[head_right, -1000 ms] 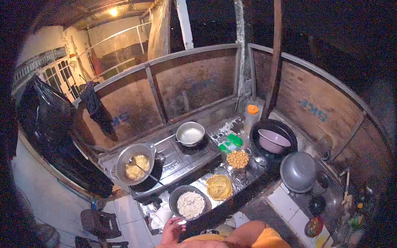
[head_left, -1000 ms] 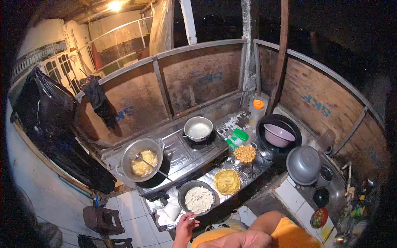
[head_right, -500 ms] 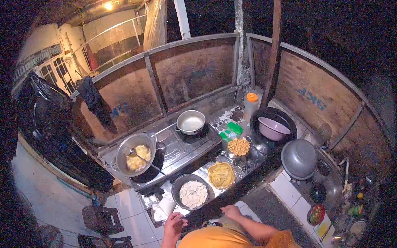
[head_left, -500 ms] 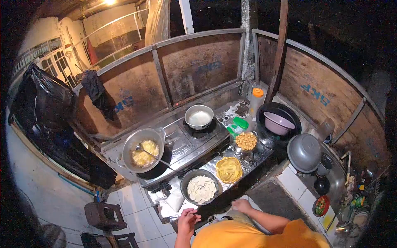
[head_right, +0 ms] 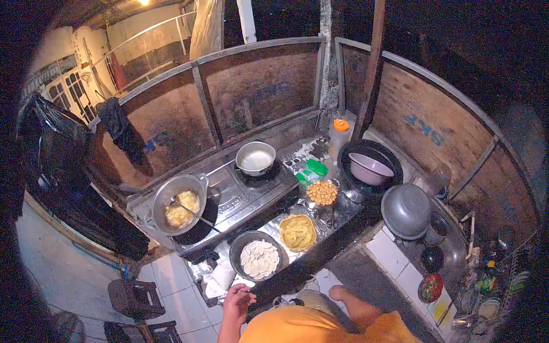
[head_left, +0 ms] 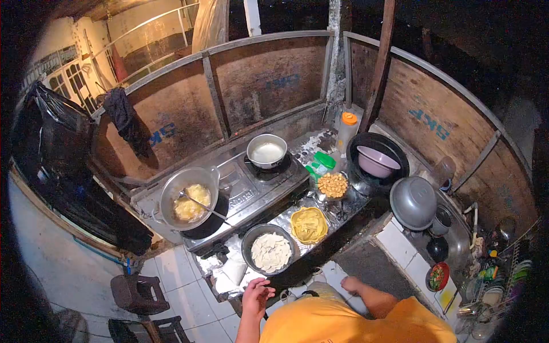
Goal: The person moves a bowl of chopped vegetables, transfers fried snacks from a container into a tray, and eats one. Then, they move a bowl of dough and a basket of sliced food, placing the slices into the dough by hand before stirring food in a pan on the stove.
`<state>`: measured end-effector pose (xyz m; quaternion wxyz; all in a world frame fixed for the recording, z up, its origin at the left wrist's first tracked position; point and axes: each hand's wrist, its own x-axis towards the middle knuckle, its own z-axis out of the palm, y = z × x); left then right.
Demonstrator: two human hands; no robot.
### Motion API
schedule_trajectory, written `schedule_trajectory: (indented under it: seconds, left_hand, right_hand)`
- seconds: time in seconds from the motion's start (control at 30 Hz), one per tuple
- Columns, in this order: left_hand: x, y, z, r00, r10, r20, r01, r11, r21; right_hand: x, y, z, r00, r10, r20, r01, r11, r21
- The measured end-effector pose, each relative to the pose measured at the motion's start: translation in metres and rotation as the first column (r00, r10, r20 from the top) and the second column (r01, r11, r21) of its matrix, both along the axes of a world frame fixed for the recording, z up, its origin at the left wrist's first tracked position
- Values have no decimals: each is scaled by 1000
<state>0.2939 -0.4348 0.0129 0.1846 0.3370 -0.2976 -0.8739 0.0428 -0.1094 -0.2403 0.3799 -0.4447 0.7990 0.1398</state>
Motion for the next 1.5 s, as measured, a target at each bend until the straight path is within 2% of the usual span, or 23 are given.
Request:
schedule_trajectory:
  seconds: [0.07,0.1,0.17,0.3,0.37,0.4,0.47,0.57,0.7,0.8,1.0,1.1,1.2,1.27,1.3,1.37,1.4,1.47,1.5]
  left_hand:
    - [1,1,-4,1000,1,-20,0,1000,20]
    - [2,1,-3,1000,0,-20,0,1000,18]
    - [2,3,-1,1000,5,-11,-5,1000,23]
    - [4,2,0,1000,17,15,-17,999,33]
    - [7,4,-1,1000,21,20,-22,1000,20]
    - [7,4,-4,1000,22,21,-22,1000,21]
    - [8,5,-9,999,36,-5,-35,999,29]
    - [8,6,-6,999,37,-9,-36,999,29]
    - [7,6,-5,999,35,-7,-35,998,45]
    - [3,6,-2,1000,29,7,-29,999,42]
    - [-6,1,2,1000,-2,-1,2,999,35]
    - [-10,3,2,1000,-11,-9,11,1000,22]
    - [-7,3,-2,1000,-12,25,12,1000,7]
    - [-9,2,-5,1000,-22,18,21,1000,16]
    - [-9,2,-4,1000,-21,19,20,1000,15]
    - [-9,4,-2,1000,-22,19,22,1000,21]
    - [-9,4,-3,1000,-19,17,18,1000,22]
    - [-8,3,-7,1000,-14,12,13,1000,27]
    - [-6,4,-6,1000,-10,15,10,1000,29]
  right_hand:
    - [-4,-16,-17,999,-45,16,47,986,-159]
    - [1,-25,1,999,-45,17,47,986,-161]
    - [8,-45,57,895,-404,189,441,862,-249]
    - [4,-51,50,924,-349,157,381,882,-278]
    - [9,-45,59,828,-480,291,549,800,-243]
    - [8,-45,56,828,-479,292,549,800,-241]
    - [3,-42,53,930,-333,155,355,922,-153]
    - [3,-31,46,906,-394,153,408,910,-72]
    - [-3,-12,12,925,-349,148,359,932,-43]
    - [-5,-9,13,930,-348,117,356,933,-60]
    - [-7,-12,22,882,-433,186,451,891,-62]
    - [-6,-7,18,884,-446,136,460,883,-92]
    - [-2,-5,16,907,-399,132,415,901,-130]
    - [-7,-3,9,967,-221,123,238,961,-141]
    - [-7,-3,5,968,-220,125,237,961,-142]
    - [-9,-3,-3,992,-107,74,113,990,-89]
    - [-9,0,-2,992,-103,72,109,990,-89]
    - [-7,6,0,971,-224,87,239,943,-232]
    - [-3,6,3,971,-221,91,237,944,-230]
